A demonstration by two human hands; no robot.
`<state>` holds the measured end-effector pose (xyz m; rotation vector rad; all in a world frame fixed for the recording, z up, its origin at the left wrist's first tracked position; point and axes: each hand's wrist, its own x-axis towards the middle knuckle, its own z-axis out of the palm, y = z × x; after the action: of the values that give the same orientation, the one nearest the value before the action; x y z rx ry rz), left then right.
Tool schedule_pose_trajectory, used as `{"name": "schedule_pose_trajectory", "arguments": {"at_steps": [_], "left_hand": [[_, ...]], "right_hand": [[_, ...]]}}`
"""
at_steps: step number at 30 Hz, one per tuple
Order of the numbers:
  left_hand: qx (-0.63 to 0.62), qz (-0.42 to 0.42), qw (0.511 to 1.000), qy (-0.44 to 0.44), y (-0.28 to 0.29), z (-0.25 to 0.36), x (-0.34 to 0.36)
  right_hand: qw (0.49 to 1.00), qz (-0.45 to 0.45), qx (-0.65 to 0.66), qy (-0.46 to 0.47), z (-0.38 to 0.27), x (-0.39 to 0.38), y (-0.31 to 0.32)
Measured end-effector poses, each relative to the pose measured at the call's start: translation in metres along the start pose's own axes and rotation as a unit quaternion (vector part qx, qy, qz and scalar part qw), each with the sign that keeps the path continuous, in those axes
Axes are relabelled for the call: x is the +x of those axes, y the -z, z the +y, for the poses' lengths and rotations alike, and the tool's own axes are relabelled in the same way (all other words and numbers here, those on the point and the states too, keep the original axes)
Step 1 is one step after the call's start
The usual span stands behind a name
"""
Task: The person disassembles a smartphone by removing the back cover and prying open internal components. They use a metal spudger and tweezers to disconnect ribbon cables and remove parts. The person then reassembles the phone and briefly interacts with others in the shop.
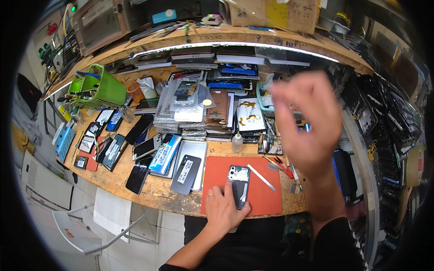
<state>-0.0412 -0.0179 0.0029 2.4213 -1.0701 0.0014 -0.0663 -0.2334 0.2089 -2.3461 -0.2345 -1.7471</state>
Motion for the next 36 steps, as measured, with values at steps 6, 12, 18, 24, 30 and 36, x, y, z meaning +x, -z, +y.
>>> {"name": "schedule_pose_trajectory", "arguments": {"at_steps": [6, 12, 18, 24, 30, 36], "left_hand": [[-0.044, 0.065, 0.997, 0.026, 0.001, -0.02, -0.011], [-0.066, 0.107, 0.992, 0.0, 0.003, -0.022, -0.024], [-0.269, -0.021, 0.957, -0.112, 0.005, -0.018, -0.043], [-0.19, -0.062, 0.96, -0.196, 0.032, -0.067, 0.02], [-0.113, -0.119, 0.966, -0.197, 0.019, -0.066, 0.054], [-0.126, -0.048, 0.976, -0.171, 0.008, -0.041, 0.015]], "right_hand": [[0.982, -0.015, -0.112, 0.153, 0.03, 0.124, -0.079], [0.977, -0.089, -0.068, 0.184, 0.027, 0.149, -0.104], [0.963, -0.064, -0.216, 0.147, -0.001, 0.059, 0.001], [0.881, -0.314, -0.1, -0.341, 0.033, -0.082, 0.031], [0.858, -0.366, -0.093, -0.347, 0.054, -0.19, 0.025], [0.876, -0.404, -0.111, -0.24, 0.058, -0.216, -0.014]]}}
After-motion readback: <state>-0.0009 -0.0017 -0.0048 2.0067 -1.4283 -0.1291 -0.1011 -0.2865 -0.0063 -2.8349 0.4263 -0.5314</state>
